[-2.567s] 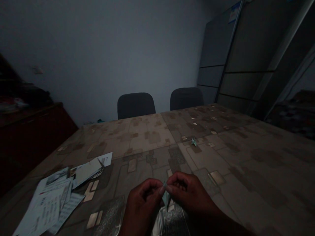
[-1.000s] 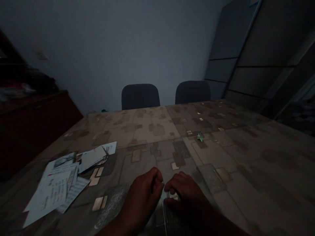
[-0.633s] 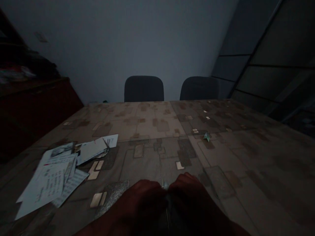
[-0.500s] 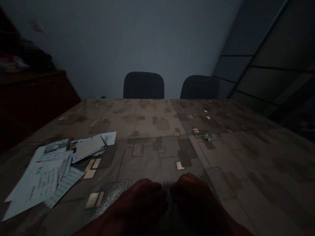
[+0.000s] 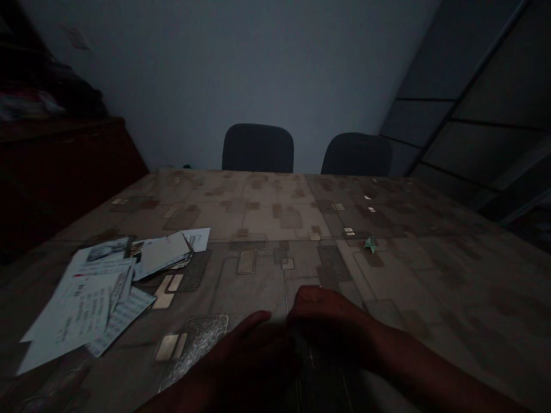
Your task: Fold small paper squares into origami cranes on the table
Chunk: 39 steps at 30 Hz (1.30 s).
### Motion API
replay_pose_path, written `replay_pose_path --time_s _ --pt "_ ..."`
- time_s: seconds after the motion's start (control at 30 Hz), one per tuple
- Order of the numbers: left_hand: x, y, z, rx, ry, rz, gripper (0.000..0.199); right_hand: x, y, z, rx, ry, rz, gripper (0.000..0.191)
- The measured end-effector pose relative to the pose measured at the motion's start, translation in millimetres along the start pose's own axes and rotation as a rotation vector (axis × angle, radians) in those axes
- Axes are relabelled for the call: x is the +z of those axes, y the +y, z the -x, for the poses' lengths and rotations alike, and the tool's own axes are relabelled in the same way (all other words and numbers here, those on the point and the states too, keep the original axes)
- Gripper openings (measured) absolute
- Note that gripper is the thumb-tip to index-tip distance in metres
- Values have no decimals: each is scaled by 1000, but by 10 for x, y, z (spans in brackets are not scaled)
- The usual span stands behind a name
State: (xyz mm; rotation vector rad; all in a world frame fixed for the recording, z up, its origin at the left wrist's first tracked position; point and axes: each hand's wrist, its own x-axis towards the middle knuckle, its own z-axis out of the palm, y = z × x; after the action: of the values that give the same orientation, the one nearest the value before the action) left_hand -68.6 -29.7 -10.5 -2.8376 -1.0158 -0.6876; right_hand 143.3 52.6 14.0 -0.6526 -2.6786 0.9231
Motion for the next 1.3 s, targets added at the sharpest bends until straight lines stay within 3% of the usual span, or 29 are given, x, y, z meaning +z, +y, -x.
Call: replay_pose_path --time_s 0.37,0.7,0.9,1.07,1.3 --pt "64 -17 -17 -198 35 216 17 -309 -68 -139 -87 -163 0 16" --pt "-97 13 -42 -31 -17 90 25 -372 -94 -268 -65 -228 -24 16" --pt "-90 89 7 -80 10 31 29 -388 -148 -397 29 -322 28 17" --pt "-99 133 2 -65 -67 13 31 -369 -157 -381 38 -255 29 19" --pt "50 125 47 -32 22 -57 27 -302 -106 -338 60 -222 33 13"
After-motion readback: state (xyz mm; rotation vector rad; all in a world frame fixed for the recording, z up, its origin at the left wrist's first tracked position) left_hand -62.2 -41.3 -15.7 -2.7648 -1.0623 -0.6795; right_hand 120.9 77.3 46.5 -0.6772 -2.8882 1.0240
